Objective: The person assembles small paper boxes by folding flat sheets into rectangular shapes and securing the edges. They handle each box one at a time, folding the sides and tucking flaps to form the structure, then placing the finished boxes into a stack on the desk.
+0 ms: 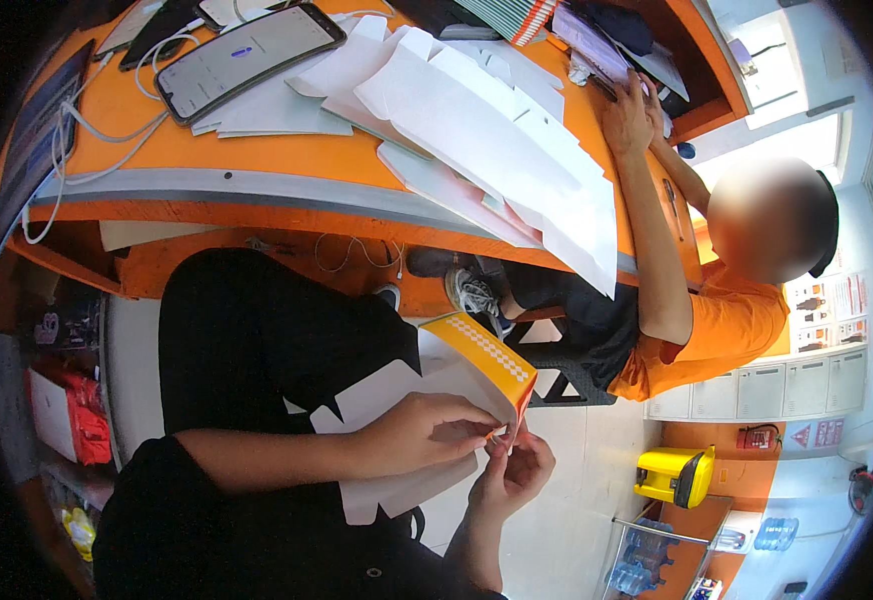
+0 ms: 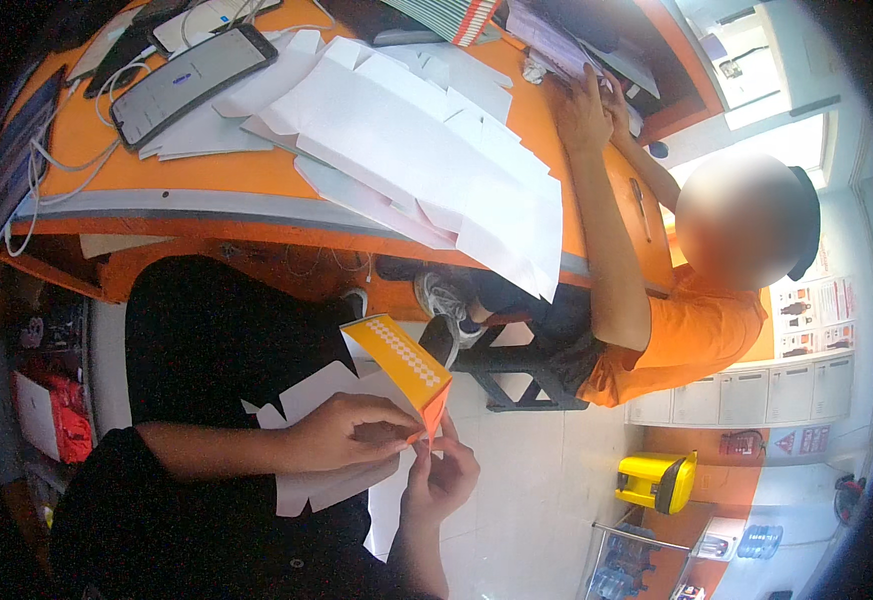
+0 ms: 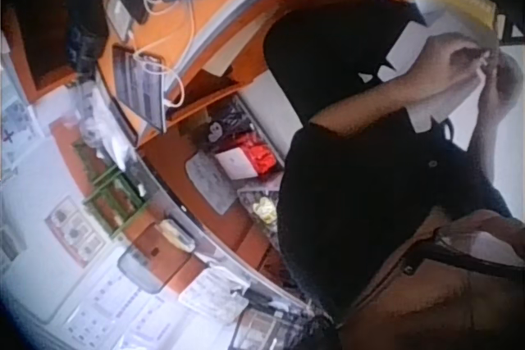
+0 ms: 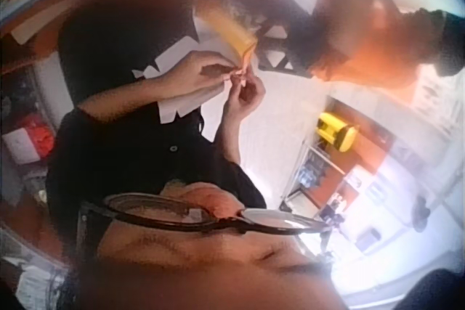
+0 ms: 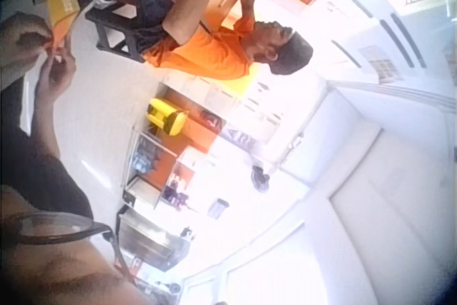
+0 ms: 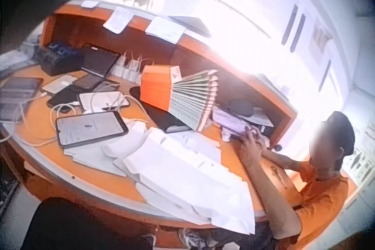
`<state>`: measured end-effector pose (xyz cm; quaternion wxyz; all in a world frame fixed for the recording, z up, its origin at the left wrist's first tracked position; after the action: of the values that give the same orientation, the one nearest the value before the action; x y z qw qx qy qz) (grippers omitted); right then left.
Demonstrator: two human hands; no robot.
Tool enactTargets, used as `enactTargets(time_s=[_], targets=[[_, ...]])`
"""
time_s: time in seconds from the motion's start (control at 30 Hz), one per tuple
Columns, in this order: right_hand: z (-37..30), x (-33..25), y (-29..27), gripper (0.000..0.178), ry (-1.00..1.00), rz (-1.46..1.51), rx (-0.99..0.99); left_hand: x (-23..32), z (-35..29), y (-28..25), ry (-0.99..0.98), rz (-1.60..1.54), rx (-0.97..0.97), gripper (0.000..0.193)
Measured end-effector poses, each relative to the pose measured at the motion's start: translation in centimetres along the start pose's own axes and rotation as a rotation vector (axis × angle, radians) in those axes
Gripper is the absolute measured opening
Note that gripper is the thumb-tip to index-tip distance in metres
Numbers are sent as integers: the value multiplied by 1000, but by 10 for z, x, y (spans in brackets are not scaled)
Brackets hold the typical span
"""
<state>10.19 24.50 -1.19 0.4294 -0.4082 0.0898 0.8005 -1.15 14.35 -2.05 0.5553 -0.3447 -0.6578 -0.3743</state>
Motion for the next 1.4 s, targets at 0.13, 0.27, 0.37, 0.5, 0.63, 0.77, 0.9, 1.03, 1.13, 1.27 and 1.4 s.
enactTargets(time_s=[0.13,0.27,0.37,0.5,0.63,0.77,0.9,1.03,1.13,1.27,1.4], targets=[[-1,1,-2,32,119,83,-3,0,-1,-1,-23,-65,-3,25],[1,-3,2,33,106,59,-23,-2,-3,-1,-55,-62,27,23],[1,-6,6,33,91,42,-13,-1,-5,-3,-41,-44,62,21],[10,-17,15,31,-9,28,-63,2,-9,-6,-8,-6,123,19],[10,-20,19,34,-28,-26,-109,3,-12,-8,-37,3,160,17],[5,-22,24,41,-74,36,-125,0,-15,-10,-12,-122,196,19],[3,-22,27,53,49,209,63,2,-12,-12,-89,-180,166,14],[1,-20,19,47,-74,108,36,1,-13,-6,-77,-184,79,19],[-3,-25,21,46,-115,256,18,-4,-13,-2,-124,-198,46,24],[-3,-27,23,46,-95,221,-38,-20,-9,3,-140,-338,7,26],[-1,-25,17,48,-237,78,-211,-5,-11,6,-26,-490,10,24]])
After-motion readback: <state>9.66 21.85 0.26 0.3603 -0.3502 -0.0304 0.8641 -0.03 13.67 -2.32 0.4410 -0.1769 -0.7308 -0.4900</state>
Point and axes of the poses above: each hand's wrist, its own z-axis towards the middle knuckle, its own y-axis out of the palm, x = y × z, the point moved 7 cm from there along z, towards the middle knuckle, and after that the axes turned 13 degrees about -y, right-handed, at the moved point
